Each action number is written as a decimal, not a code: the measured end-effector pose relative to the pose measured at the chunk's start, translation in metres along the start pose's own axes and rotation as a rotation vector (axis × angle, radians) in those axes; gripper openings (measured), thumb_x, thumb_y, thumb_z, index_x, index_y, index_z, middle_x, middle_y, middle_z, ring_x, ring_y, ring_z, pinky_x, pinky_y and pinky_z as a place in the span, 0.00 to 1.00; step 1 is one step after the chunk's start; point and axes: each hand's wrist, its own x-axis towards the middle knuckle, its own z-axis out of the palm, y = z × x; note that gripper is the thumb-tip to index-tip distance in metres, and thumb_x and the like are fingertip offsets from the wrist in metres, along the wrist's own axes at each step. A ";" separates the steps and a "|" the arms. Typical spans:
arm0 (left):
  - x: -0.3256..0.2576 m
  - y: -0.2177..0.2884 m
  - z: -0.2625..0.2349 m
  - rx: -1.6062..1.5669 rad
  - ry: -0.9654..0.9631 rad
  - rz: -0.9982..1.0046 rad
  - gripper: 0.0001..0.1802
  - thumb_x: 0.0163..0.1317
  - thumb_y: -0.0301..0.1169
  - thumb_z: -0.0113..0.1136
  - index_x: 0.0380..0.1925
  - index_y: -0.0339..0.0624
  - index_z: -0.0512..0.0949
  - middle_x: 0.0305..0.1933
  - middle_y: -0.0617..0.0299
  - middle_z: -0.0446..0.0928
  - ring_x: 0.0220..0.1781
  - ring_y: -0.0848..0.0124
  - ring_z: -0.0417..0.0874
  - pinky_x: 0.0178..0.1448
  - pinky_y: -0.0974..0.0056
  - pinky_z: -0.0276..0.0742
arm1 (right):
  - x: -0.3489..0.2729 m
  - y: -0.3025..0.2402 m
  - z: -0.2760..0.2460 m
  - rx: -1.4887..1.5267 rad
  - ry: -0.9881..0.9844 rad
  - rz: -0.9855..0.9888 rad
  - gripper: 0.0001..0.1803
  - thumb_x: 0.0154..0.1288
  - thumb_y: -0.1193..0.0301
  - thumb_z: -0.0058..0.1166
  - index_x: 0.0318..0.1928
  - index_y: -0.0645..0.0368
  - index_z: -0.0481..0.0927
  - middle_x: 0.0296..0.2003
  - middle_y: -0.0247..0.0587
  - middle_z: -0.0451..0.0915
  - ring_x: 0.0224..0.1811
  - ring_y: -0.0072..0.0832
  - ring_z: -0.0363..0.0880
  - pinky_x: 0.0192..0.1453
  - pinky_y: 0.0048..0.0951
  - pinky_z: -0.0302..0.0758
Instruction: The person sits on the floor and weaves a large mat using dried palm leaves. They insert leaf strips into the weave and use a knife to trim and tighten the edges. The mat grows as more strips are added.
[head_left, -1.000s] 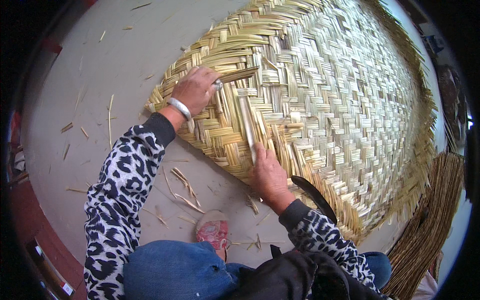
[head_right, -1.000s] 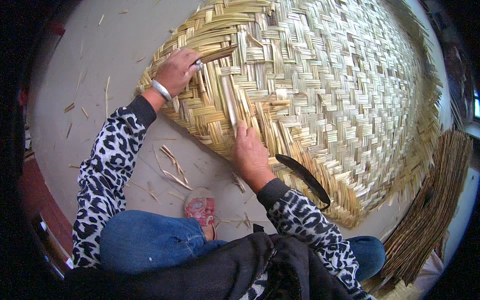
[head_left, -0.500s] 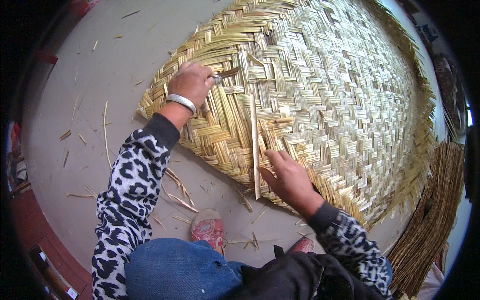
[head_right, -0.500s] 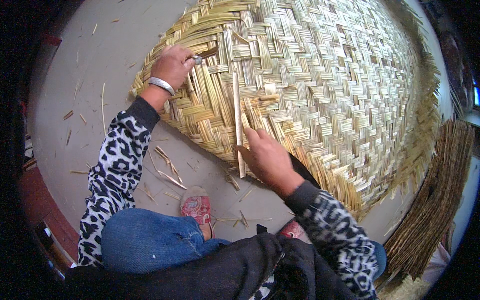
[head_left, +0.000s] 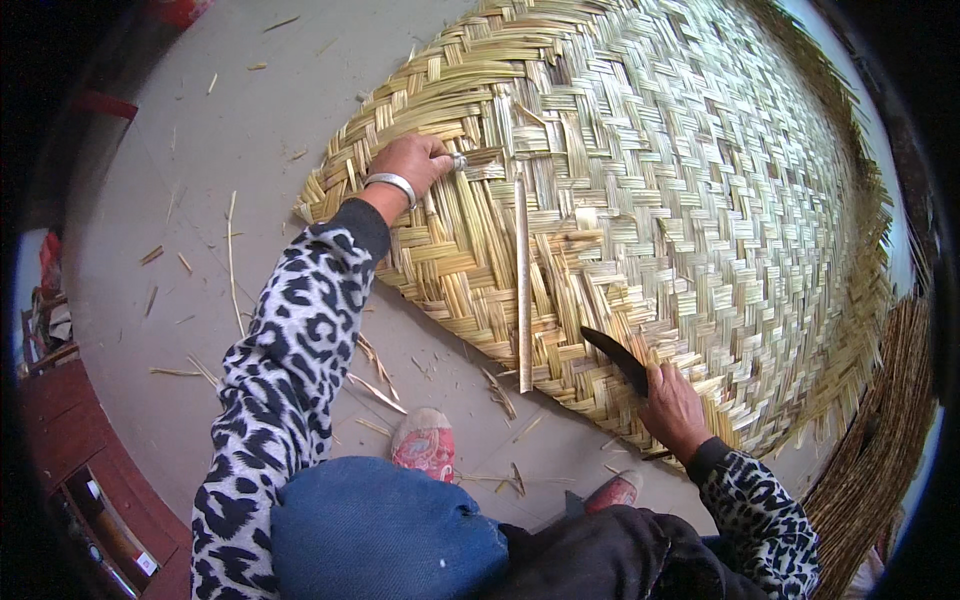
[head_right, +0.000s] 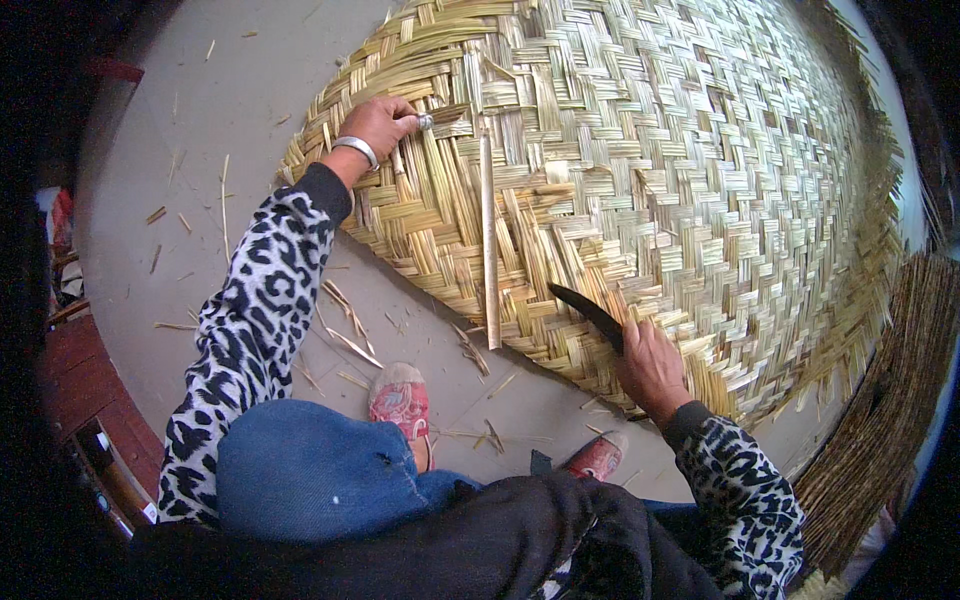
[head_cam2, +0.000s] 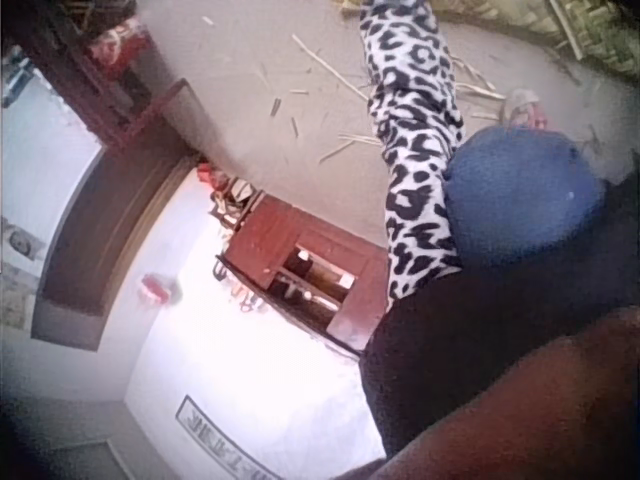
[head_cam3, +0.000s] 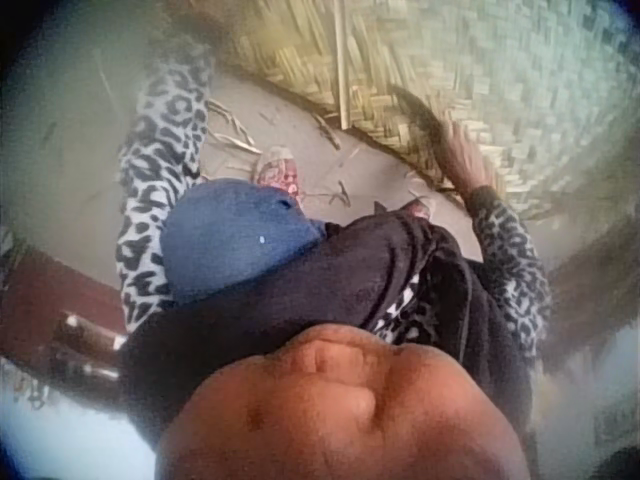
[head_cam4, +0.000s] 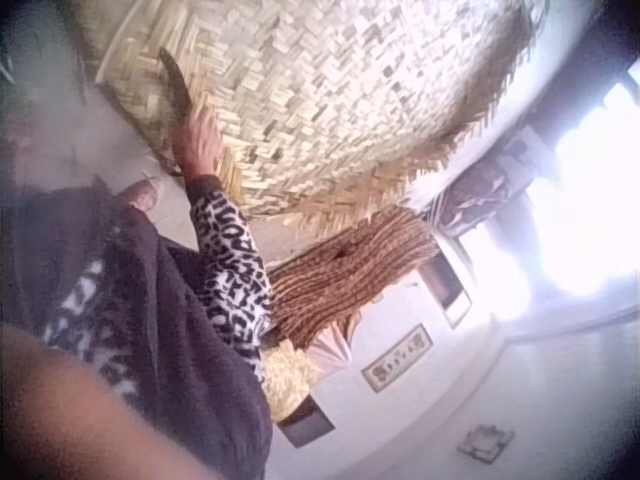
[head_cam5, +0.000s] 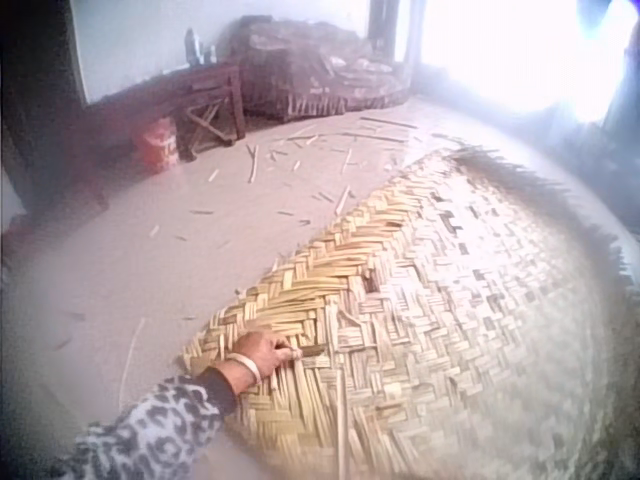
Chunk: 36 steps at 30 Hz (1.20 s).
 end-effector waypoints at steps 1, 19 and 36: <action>0.002 0.000 0.002 0.007 -0.012 -0.038 0.14 0.59 0.44 0.67 0.39 0.47 0.88 0.35 0.54 0.86 0.38 0.59 0.86 0.46 0.57 0.79 | 0.002 0.002 0.003 0.038 0.042 0.008 0.16 0.58 0.73 0.57 0.47 0.61 0.70 0.42 0.53 0.77 0.47 0.53 0.78 0.47 0.52 0.76; 0.014 -0.017 0.004 -0.215 -0.092 -0.091 0.17 0.56 0.46 0.70 0.35 0.44 0.87 0.30 0.53 0.84 0.34 0.63 0.84 0.44 0.59 0.79 | 0.183 -0.013 -0.144 0.124 0.194 -0.169 0.18 0.79 0.57 0.43 0.59 0.50 0.75 0.28 0.53 0.83 0.28 0.50 0.83 0.32 0.49 0.77; 0.003 -0.021 0.014 -0.392 0.068 -0.094 0.18 0.61 0.47 0.70 0.31 0.41 0.84 0.25 0.59 0.80 0.26 0.69 0.77 0.36 0.61 0.74 | 0.281 -0.019 -0.199 -0.399 0.020 -0.352 0.25 0.72 0.49 0.53 0.61 0.48 0.74 0.26 0.43 0.82 0.27 0.41 0.83 0.31 0.44 0.76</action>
